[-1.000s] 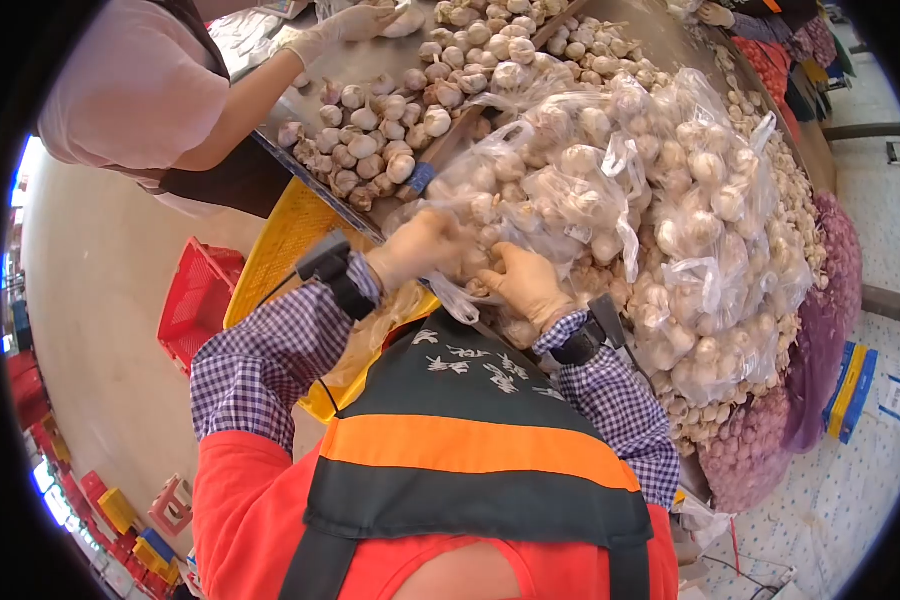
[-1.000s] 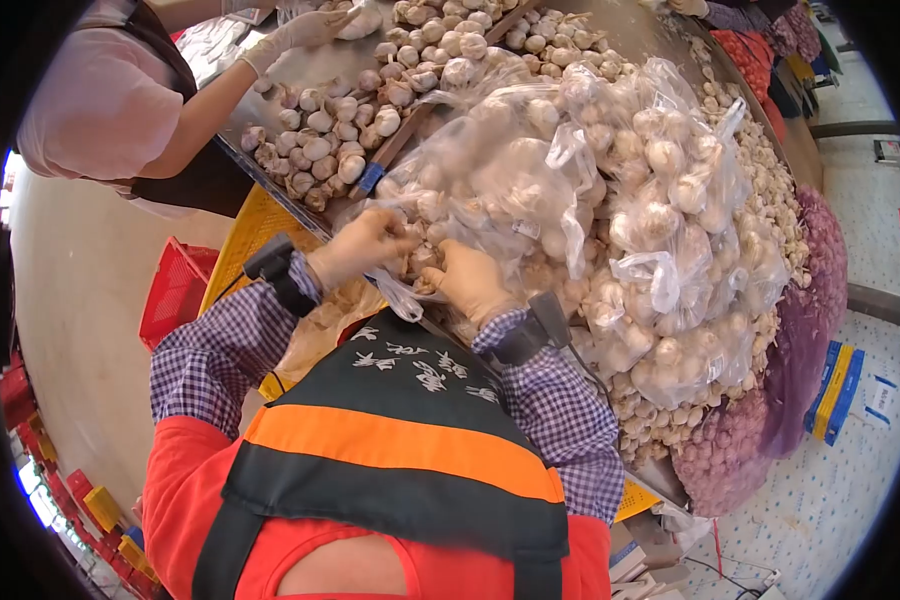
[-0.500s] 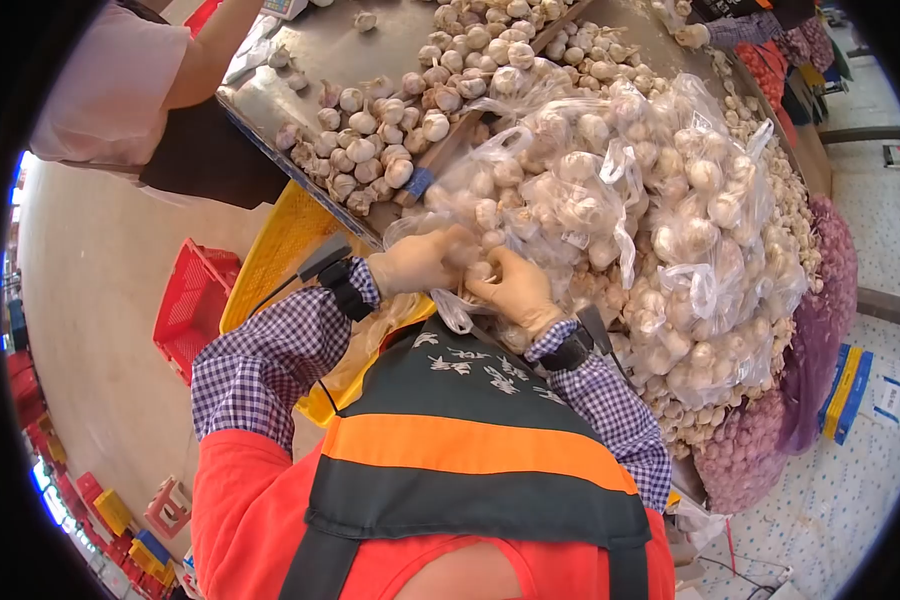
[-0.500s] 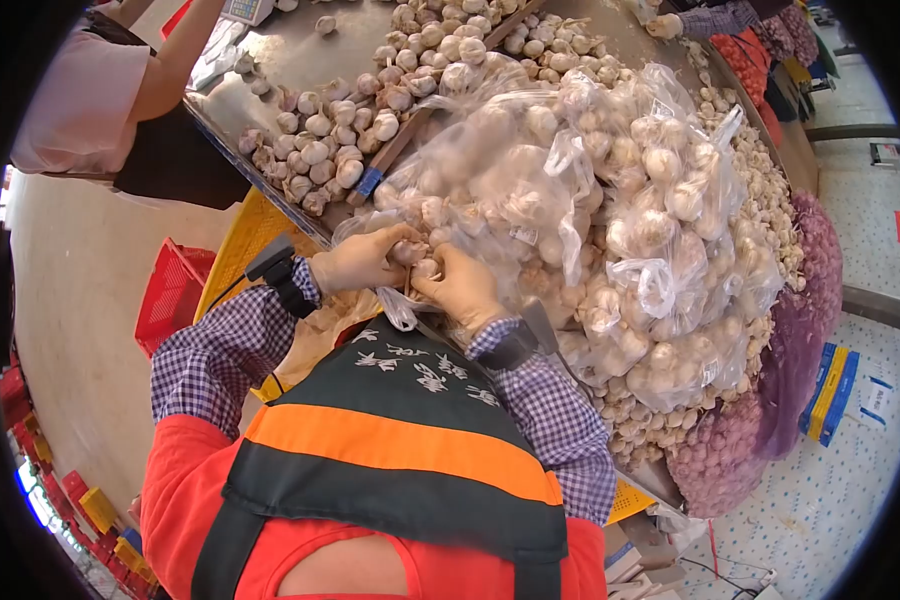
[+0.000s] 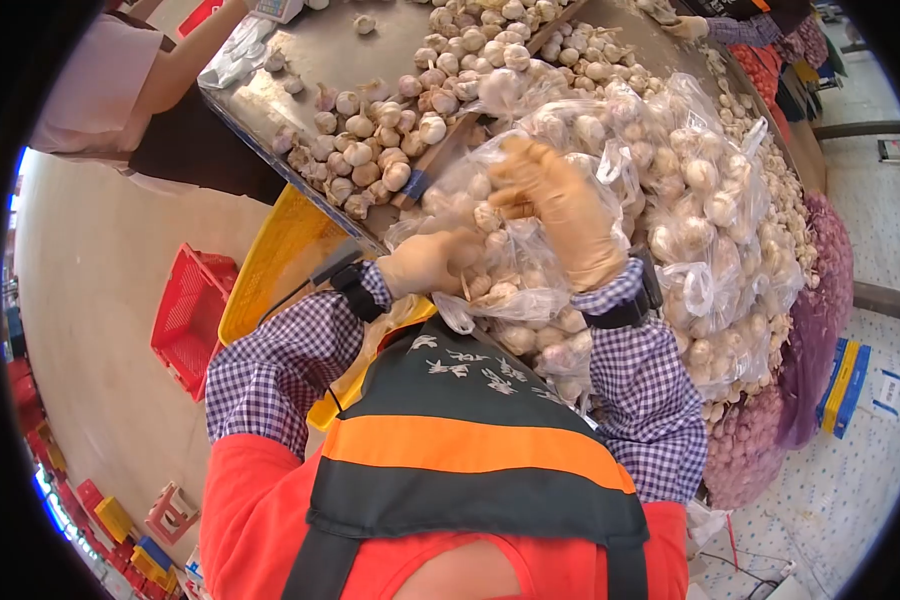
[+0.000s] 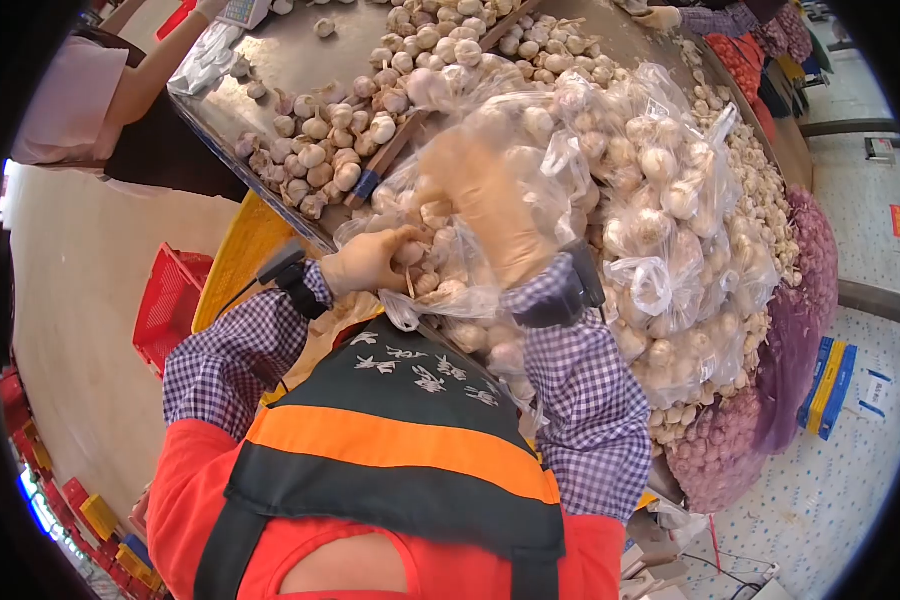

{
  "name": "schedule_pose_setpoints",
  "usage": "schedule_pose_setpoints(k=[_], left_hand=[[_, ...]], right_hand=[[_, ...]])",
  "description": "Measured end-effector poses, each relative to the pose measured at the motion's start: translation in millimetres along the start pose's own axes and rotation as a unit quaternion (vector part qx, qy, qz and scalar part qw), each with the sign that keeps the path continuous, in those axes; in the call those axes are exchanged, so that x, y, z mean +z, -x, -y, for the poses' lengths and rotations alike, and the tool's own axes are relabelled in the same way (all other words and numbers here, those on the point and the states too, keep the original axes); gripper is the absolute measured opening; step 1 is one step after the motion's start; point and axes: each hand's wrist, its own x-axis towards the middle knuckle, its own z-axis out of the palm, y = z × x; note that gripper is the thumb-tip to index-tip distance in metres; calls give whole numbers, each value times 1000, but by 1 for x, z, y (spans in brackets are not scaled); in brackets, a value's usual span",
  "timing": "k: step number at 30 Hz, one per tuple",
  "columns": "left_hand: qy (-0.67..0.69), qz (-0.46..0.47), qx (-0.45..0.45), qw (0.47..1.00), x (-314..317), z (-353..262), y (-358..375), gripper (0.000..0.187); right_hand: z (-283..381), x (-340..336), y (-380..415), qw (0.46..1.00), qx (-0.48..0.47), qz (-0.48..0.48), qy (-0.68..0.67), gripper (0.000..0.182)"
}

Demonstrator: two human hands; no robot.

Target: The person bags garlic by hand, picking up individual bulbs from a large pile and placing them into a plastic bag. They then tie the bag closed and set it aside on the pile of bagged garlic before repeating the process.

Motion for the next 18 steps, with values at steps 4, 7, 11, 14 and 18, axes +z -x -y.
schedule_pose_setpoints(k=[4,7,11,14,18], left_hand=[[470,-28,-32,882,-7,32,8,60],[726,-109,-28,678,2,80,12,59],[803,-106,24,586,-3,84,11,60],[880,16,112,461,-18,62,8,61],[871,-36,166,460,-43,62,-15,61]], right_hand=[[-64,0,2,852,-26,33,522,35],[-108,4,17,786,-56,-41,615,37],[-110,15,20,769,-21,-57,637,36],[-126,11,17,765,-42,-75,638,39],[-137,10,16,755,-64,-95,645,39]])
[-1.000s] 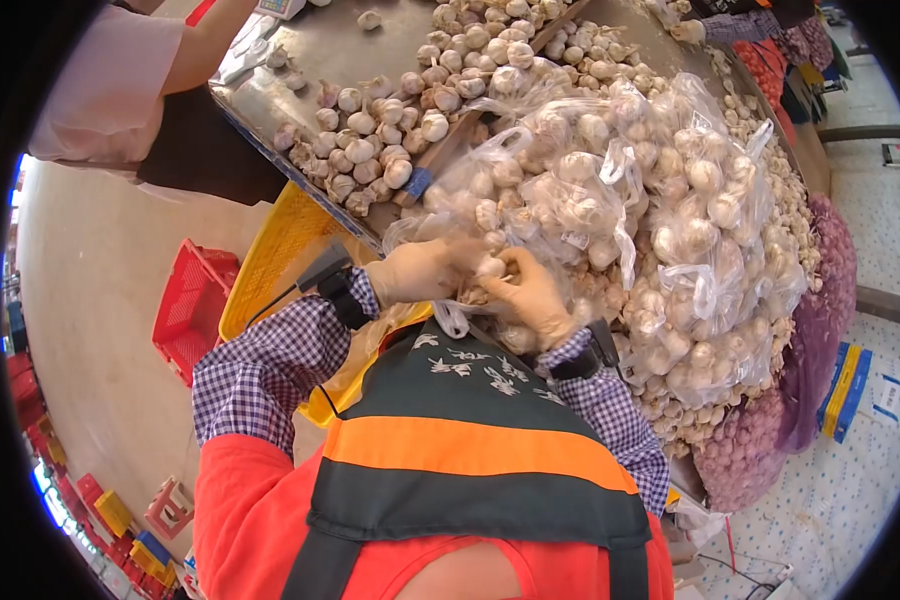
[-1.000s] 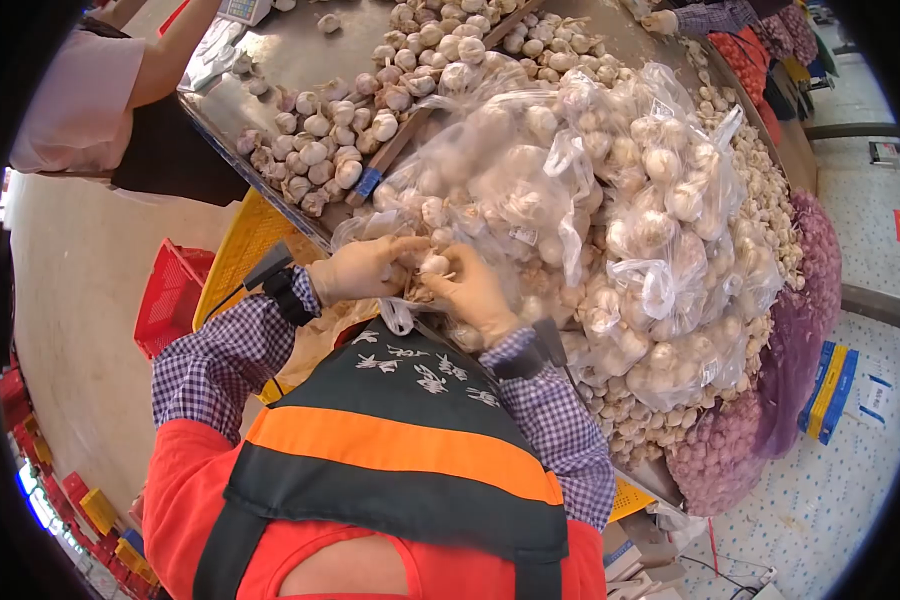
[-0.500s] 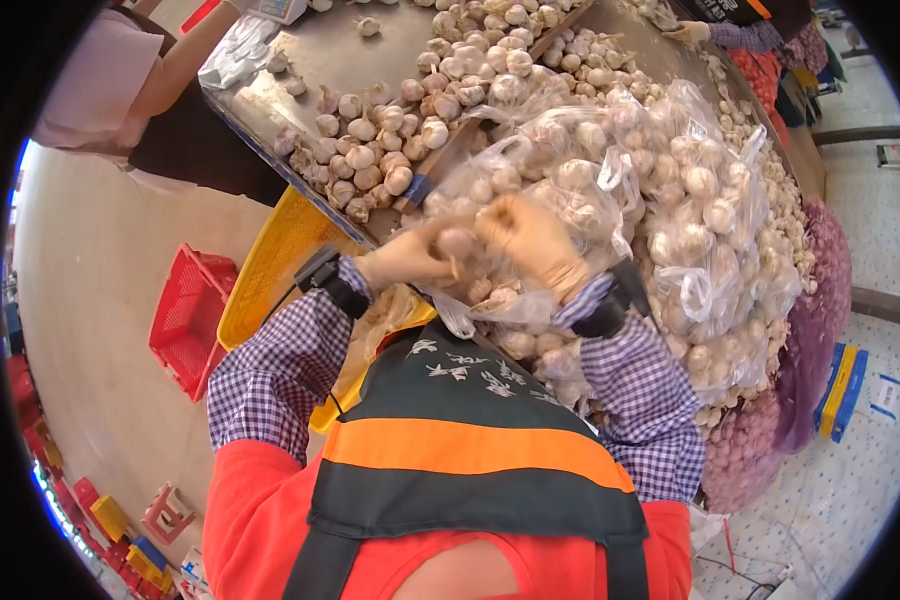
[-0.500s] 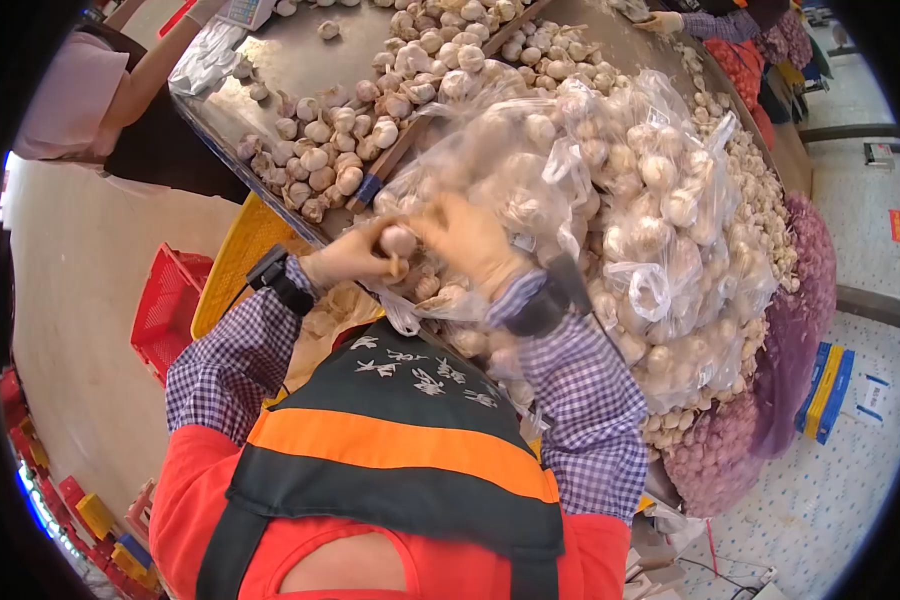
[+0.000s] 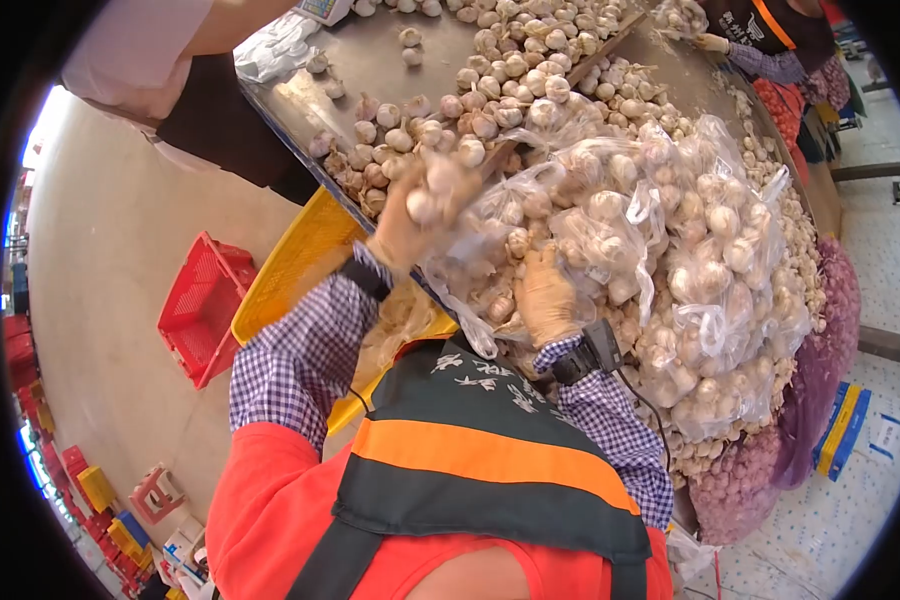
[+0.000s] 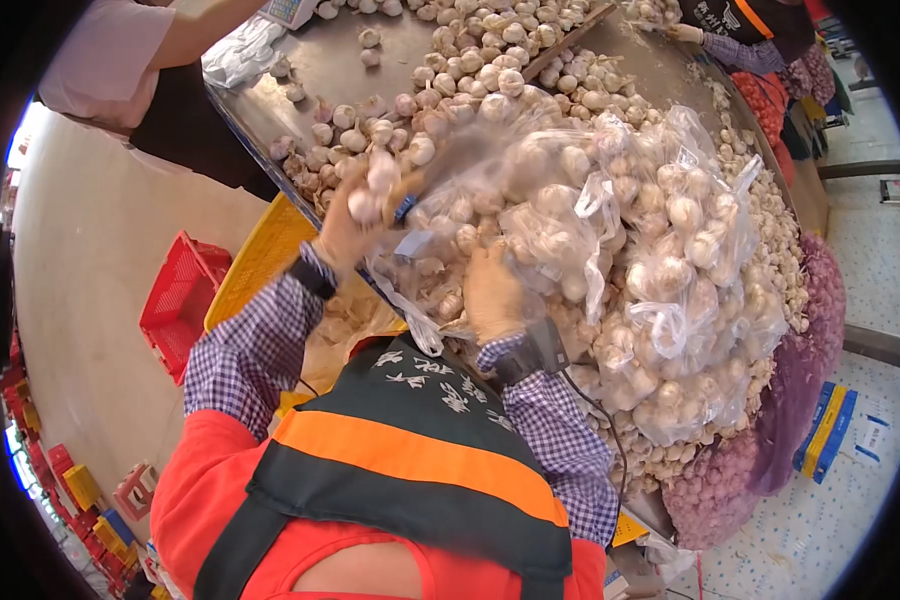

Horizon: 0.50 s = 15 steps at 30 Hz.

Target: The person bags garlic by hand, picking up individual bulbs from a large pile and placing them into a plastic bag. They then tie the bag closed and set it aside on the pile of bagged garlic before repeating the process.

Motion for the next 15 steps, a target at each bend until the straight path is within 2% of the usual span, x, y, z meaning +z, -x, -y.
schedule_pose_setpoints(k=[1,2,3,4,6,8,10,11,12,13,14,15], left_hand=[[3,-104,38,994,22,-10,-17,60],[5,-205,75,976,47,-15,-30,59],[6,-204,76,976,48,-11,-32,59],[-58,-229,74,969,51,-7,-34,57],[-187,-273,68,941,56,3,-37,55],[-314,-311,56,895,59,19,-40,52],[-501,-187,-57,843,52,51,-25,48],[-500,-187,-64,844,37,63,-22,48],[-721,-63,-26,690,18,76,-18,47],[-877,68,16,475,14,86,-16,46],[-876,68,16,478,11,92,-15,46],[-921,47,13,387,17,95,-15,45]], right_hand=[[1,-2,2,1000,-1,4,4,39],[3,-6,0,999,-14,-4,35,25],[5,-8,-1,997,-28,-14,65,12],[2,-2,-2,997,-29,-17,65,12],[-5,8,-5,996,-25,0,90,37],[-8,6,-4,999,-19,-9,49,37],[-4,-5,3,1000,-10,-11,5,37],[-3,-12,8,999,19,-24,-32,38],[-2,-20,13,996,47,-36,-69,39],[-4,-30,19,988,60,-57,-131,38],[-12,-28,25,988,61,-55,-129,38],[-20,-25,28,979,67,-86,-172,37]])
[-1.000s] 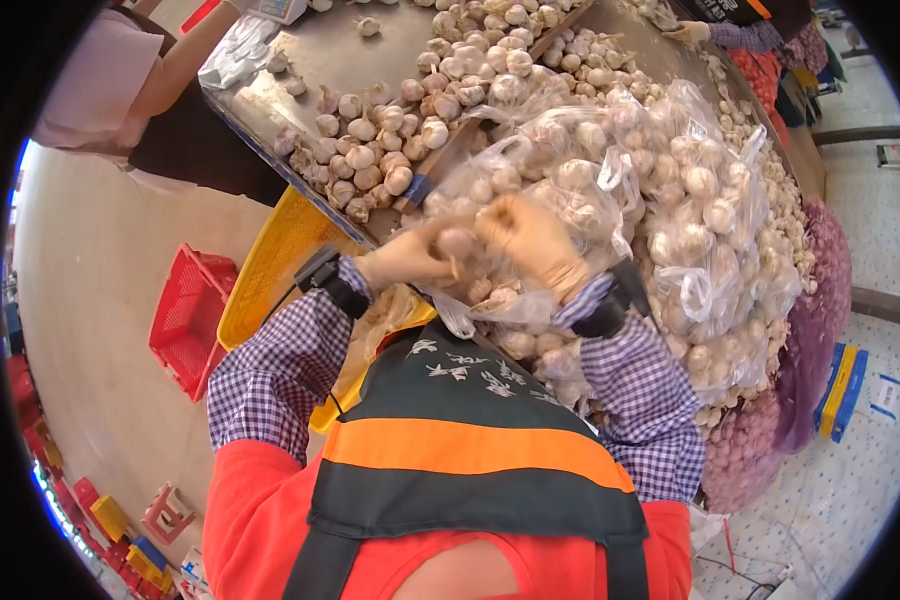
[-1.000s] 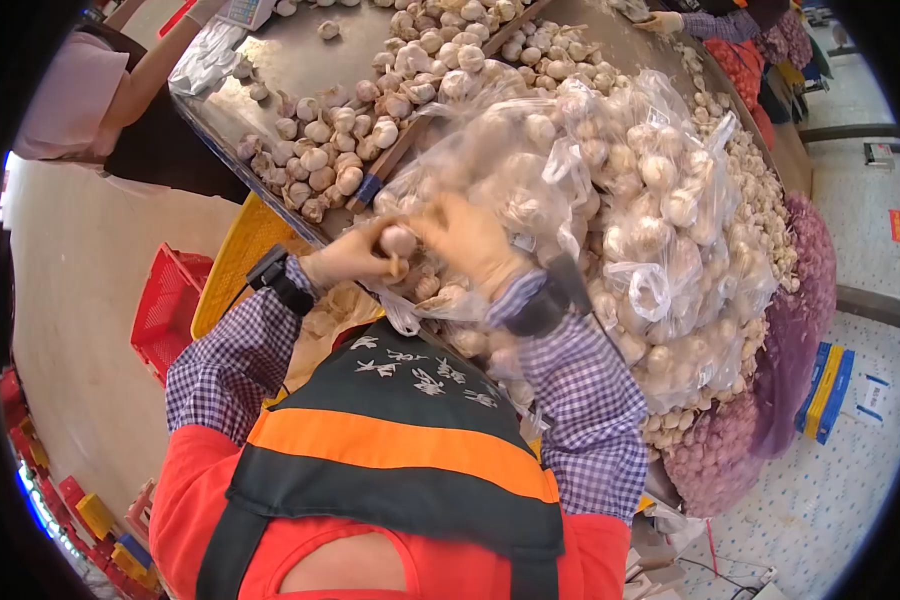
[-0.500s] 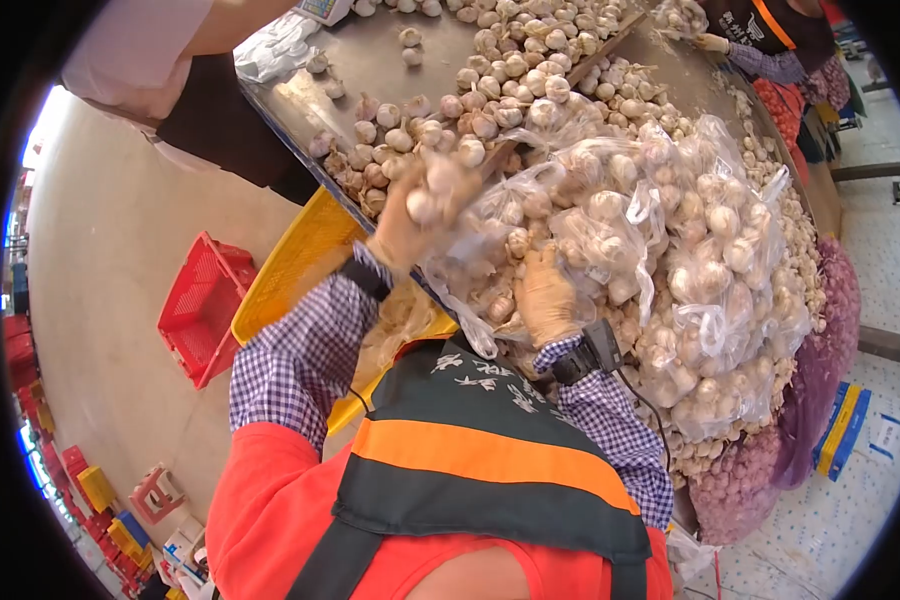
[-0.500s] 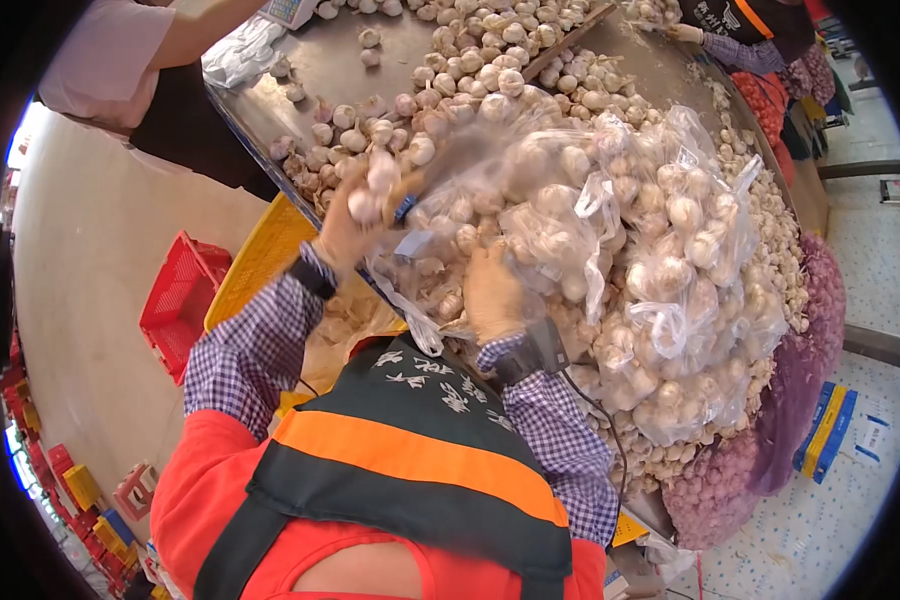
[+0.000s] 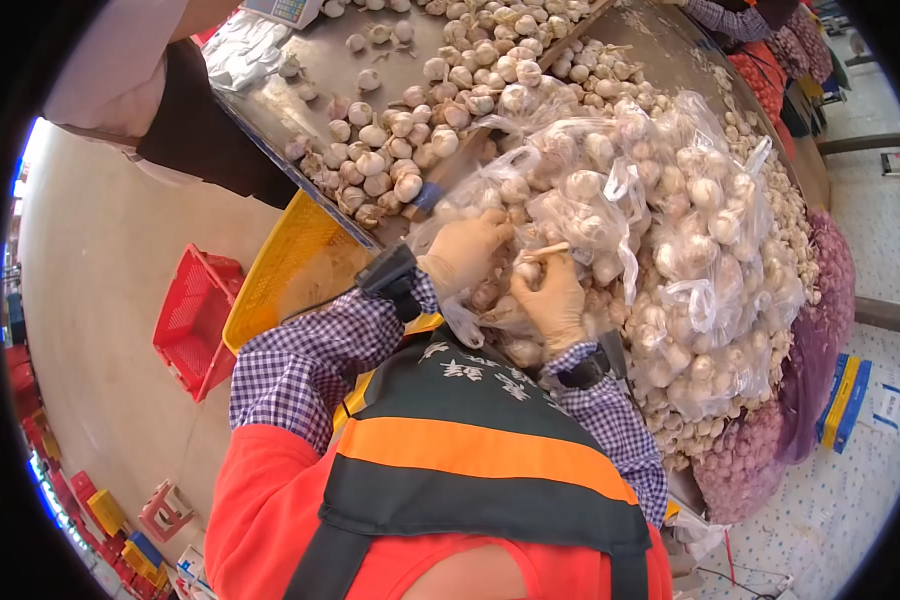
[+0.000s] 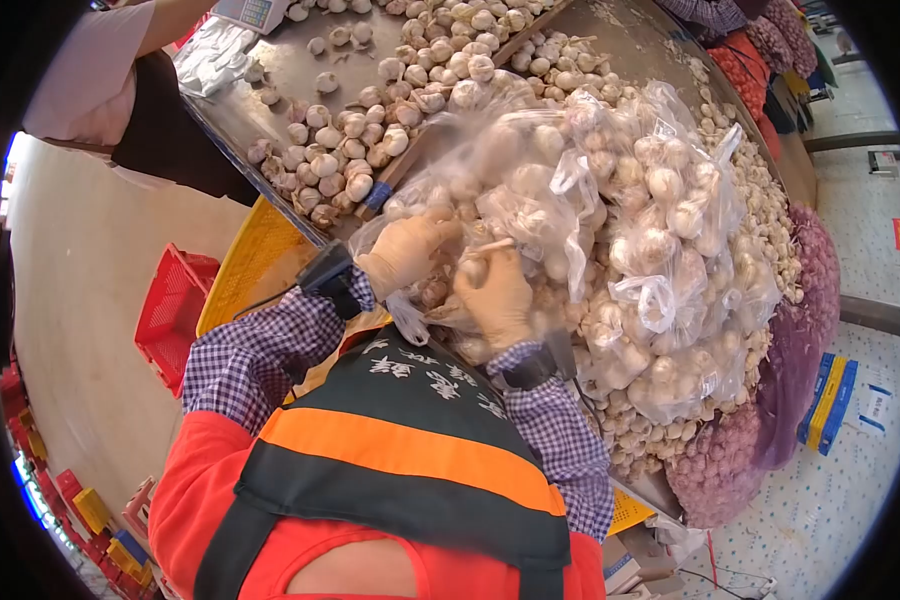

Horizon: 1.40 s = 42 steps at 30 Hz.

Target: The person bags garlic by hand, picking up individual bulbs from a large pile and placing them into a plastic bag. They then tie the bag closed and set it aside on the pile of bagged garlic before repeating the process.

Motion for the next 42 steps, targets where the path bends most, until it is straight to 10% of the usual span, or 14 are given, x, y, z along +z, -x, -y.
schedule_pose_setpoints(k=[9,13,15,19,20,23,27,31,33,37,39,42], left_hand=[[-168,14,-29,985,0,1,-24,29],[259,23,-259,930,-27,-9,-13,29],[794,6,-265,547,-21,-1,-6,40],[892,-30,-269,362,-32,-28,-3,38],[960,123,-48,247,-16,21,-2,37],[867,-132,-205,436,-76,10,-24,36],[804,-226,-222,504,-94,19,-38,40],[275,165,-123,939,-56,-13,-13,45],[73,207,73,973,-7,-6,8,55],[-79,174,88,978,7,-23,19,61],[-68,214,76,972,-1,-26,18,62],[-142,224,113,958,4,-20,21,64]], right_hand=[[12,-41,-4,843,237,54,-480,30],[17,-33,-4,820,264,37,-507,29],[23,-22,-9,909,179,16,-376,28],[34,-10,-20,949,30,74,-306,32],[38,-13,-18,971,-35,5,-236,33],[36,-24,-13,976,11,41,-212,36],[4,-15,14,975,-130,179,-30,43],[4,-10,27,954,-130,261,67,48],[3,-8,32,973,-75,207,65,46],[-14,-8,42,995,-48,49,-68,43],[-19,-8,45,920,137,48,-363,38],[-19,-25,40,880,200,69,-425,32]])
